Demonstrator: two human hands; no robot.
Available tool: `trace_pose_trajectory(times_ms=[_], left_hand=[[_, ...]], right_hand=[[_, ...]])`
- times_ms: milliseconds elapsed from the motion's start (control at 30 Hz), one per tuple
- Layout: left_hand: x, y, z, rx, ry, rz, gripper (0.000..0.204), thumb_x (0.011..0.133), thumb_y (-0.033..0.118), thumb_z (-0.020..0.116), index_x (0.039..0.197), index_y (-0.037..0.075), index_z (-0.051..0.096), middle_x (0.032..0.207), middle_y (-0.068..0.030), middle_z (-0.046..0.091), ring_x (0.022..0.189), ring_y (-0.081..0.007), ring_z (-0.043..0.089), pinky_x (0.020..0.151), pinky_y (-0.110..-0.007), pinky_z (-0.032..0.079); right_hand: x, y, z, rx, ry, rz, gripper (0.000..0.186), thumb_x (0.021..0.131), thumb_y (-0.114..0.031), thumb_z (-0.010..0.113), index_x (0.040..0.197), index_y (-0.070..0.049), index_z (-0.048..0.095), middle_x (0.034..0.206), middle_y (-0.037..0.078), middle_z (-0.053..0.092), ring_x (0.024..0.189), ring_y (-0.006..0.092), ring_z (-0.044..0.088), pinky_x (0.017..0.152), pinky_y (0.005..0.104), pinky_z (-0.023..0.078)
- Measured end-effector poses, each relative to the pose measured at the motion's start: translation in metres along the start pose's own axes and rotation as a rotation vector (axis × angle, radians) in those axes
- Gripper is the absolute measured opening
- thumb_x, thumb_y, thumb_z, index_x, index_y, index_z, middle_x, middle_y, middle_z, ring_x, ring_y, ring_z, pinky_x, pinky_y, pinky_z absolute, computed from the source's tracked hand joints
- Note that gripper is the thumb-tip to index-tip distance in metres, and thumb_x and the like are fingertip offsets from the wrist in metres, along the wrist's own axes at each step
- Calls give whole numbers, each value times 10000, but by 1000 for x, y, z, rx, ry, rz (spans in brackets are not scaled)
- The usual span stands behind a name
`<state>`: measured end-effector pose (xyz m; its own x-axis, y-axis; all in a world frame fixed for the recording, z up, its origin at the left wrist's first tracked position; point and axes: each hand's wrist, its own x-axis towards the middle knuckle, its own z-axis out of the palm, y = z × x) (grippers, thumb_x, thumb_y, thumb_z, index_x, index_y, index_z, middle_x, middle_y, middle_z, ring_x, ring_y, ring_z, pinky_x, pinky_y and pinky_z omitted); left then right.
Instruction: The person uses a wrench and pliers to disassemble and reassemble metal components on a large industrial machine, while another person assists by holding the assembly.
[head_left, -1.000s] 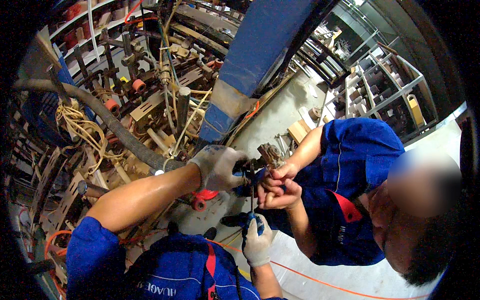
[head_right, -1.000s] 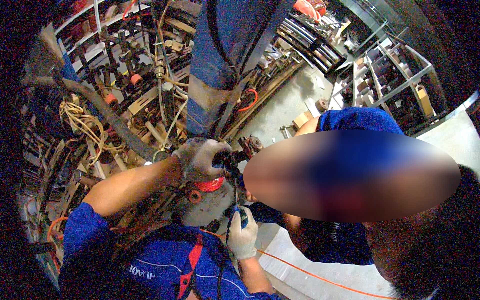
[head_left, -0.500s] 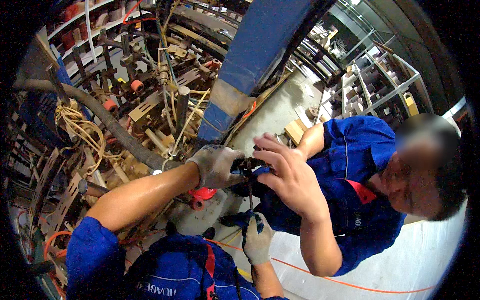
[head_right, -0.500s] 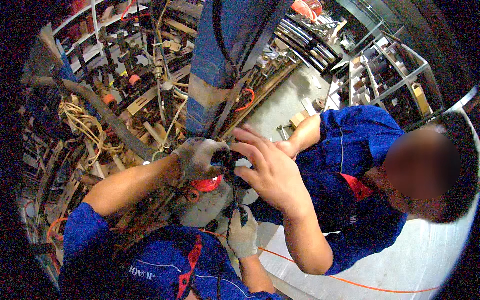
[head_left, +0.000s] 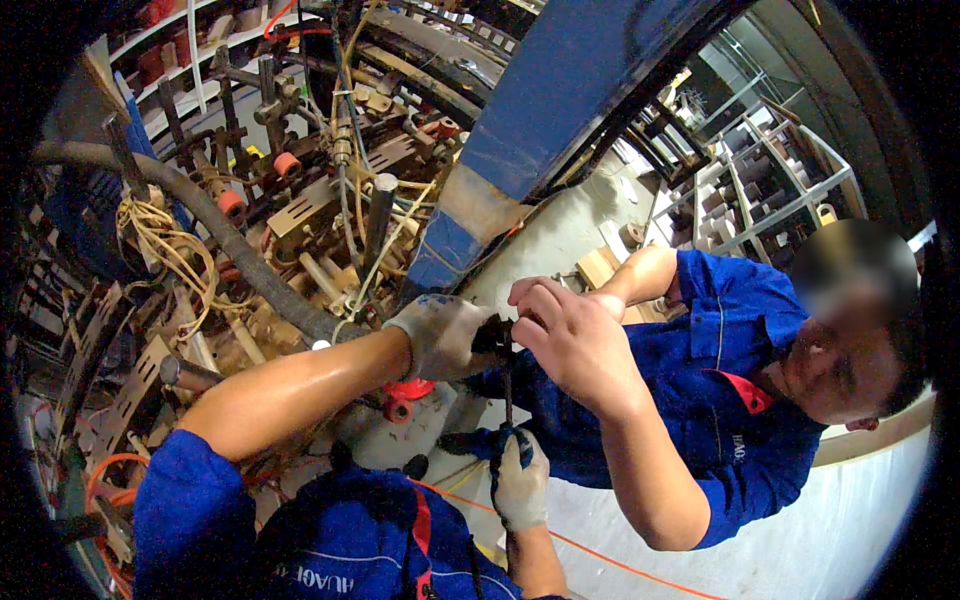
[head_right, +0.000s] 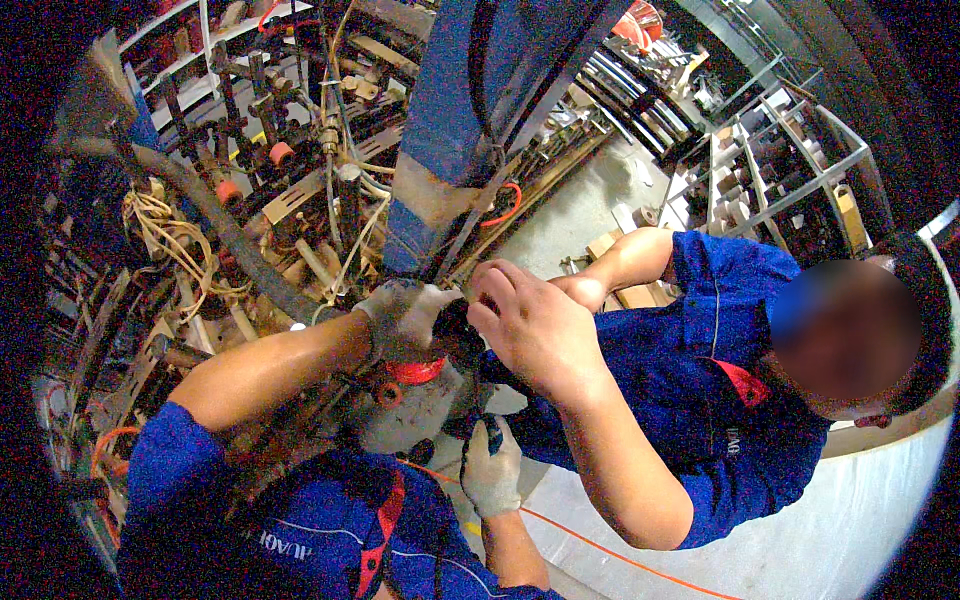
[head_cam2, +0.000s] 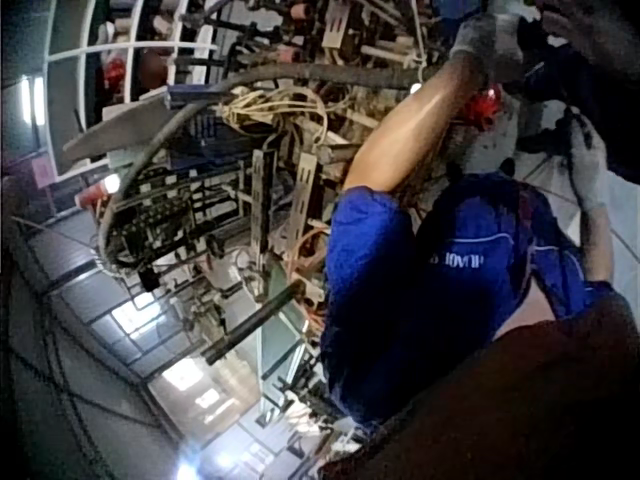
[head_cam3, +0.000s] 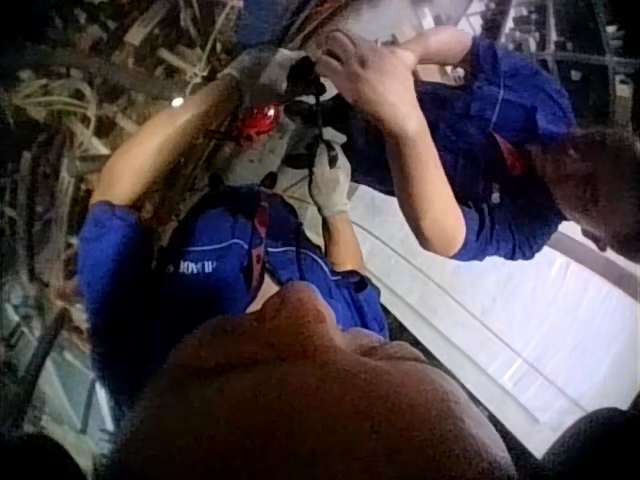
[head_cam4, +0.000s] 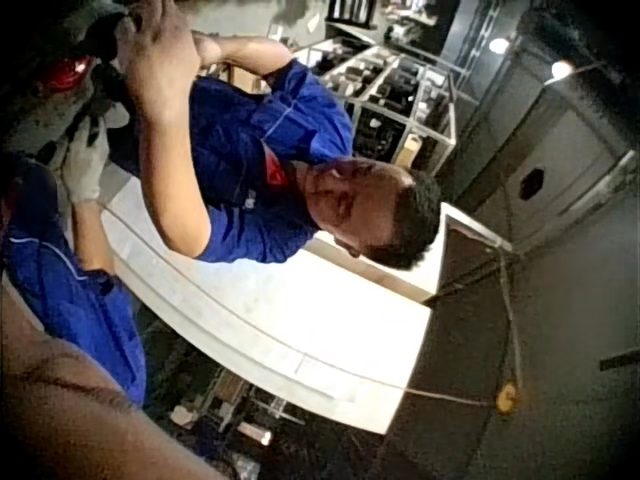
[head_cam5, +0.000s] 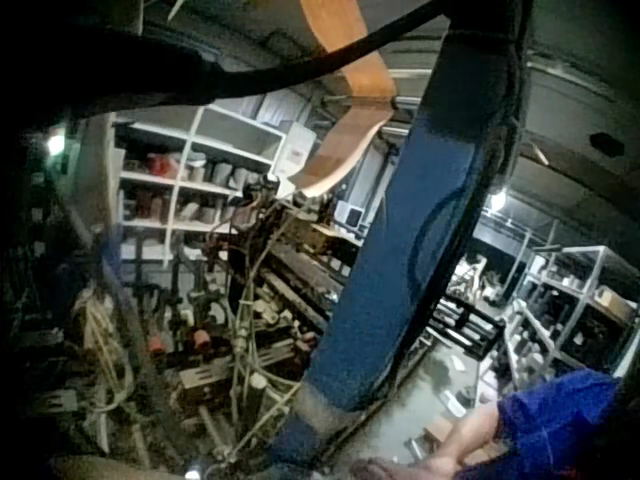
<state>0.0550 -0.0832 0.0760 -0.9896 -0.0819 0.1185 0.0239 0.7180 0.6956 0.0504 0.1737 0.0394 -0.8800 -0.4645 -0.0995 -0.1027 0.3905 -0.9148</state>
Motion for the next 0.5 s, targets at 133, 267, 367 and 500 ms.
trace_pose_trajectory(times_ms=[133, 267, 367, 500], left_hand=[[8, -22, 20, -12, 26, 115, 485, 786, 304, 750, 1185, 69, 604, 962, -203, 720, 926, -386, 707, 788, -462, 562], [12, -22, 23, -38, 0, 165, 486, 746, 222, 771, 1172, 58, 601, 958, -211, 716, 909, -392, 706, 768, -463, 557], [10, -1, 17, -30, 5, 147, 446, 751, 193, 768, 1145, 60, 609, 945, -202, 712, 900, -395, 703, 762, -454, 554], [4, -28, 28, -85, 53, 202, 400, 778, 227, 766, 1120, 73, 625, 934, -178, 708, 890, -370, 704, 771, -427, 555]], right_hand=[[-5, 2, -4, -31, -17, 59, 220, 1021, -178, 527, 969, 9, 630, 713, 10, 536, 613, 95, 473, 550, 284, 397], [-8, 16, -11, -50, 5, 43, 224, 1021, -178, 527, 1003, 17, 635, 726, 5, 551, 612, 93, 488, 542, 273, 399], [-11, 34, -17, -150, 94, -7, 222, 1024, -175, 530, 1013, 19, 638, 728, 7, 561, 611, 93, 493, 540, 268, 405], [-9, 17, -15, -87, -40, 65, 225, 1017, -187, 541, 985, 13, 638, 763, 62, 607, 655, 165, 546, 606, 314, 443]])
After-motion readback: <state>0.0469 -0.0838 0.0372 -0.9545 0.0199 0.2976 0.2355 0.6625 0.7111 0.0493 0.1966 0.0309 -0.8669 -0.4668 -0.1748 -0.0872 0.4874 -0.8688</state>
